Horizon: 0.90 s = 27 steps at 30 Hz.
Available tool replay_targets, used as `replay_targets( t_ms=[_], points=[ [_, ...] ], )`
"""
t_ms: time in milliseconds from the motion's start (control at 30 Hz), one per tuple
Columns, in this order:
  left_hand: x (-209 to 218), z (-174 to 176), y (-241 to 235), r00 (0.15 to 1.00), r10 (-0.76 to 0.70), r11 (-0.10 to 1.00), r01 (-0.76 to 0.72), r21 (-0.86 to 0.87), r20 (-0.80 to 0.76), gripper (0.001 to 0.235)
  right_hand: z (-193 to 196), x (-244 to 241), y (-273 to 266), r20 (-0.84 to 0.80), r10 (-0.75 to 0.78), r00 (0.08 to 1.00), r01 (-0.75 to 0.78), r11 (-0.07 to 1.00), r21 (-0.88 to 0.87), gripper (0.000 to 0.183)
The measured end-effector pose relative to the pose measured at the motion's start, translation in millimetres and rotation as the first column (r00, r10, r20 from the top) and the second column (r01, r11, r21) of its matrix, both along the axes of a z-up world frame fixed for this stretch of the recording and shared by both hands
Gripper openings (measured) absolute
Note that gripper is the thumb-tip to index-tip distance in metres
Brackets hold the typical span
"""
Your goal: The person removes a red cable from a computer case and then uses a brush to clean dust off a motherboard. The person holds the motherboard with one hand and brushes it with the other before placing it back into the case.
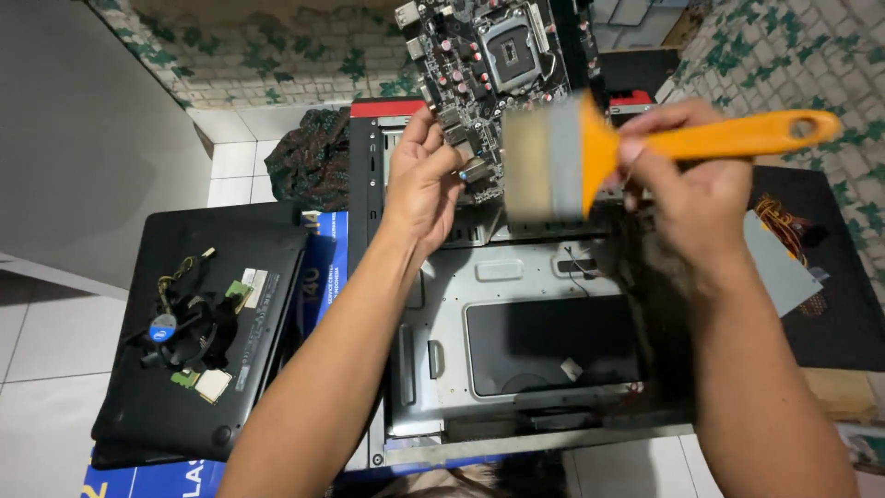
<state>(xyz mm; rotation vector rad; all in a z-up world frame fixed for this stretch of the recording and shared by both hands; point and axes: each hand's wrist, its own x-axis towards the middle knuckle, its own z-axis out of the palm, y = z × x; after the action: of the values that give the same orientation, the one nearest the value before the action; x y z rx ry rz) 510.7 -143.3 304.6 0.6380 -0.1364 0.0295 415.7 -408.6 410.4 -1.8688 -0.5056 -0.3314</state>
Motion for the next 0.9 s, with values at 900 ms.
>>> replay_targets(
  t_ms=[900],
  points=[
    [-9, 7, -6, 0.999, -0.017, 0.983, 0.025, 0.183, -0.050, 0.073, -30, 39, -76, 0.545, -0.463, 0.699, 0.412, 0.883, 0.222, 0.017]
  ],
)
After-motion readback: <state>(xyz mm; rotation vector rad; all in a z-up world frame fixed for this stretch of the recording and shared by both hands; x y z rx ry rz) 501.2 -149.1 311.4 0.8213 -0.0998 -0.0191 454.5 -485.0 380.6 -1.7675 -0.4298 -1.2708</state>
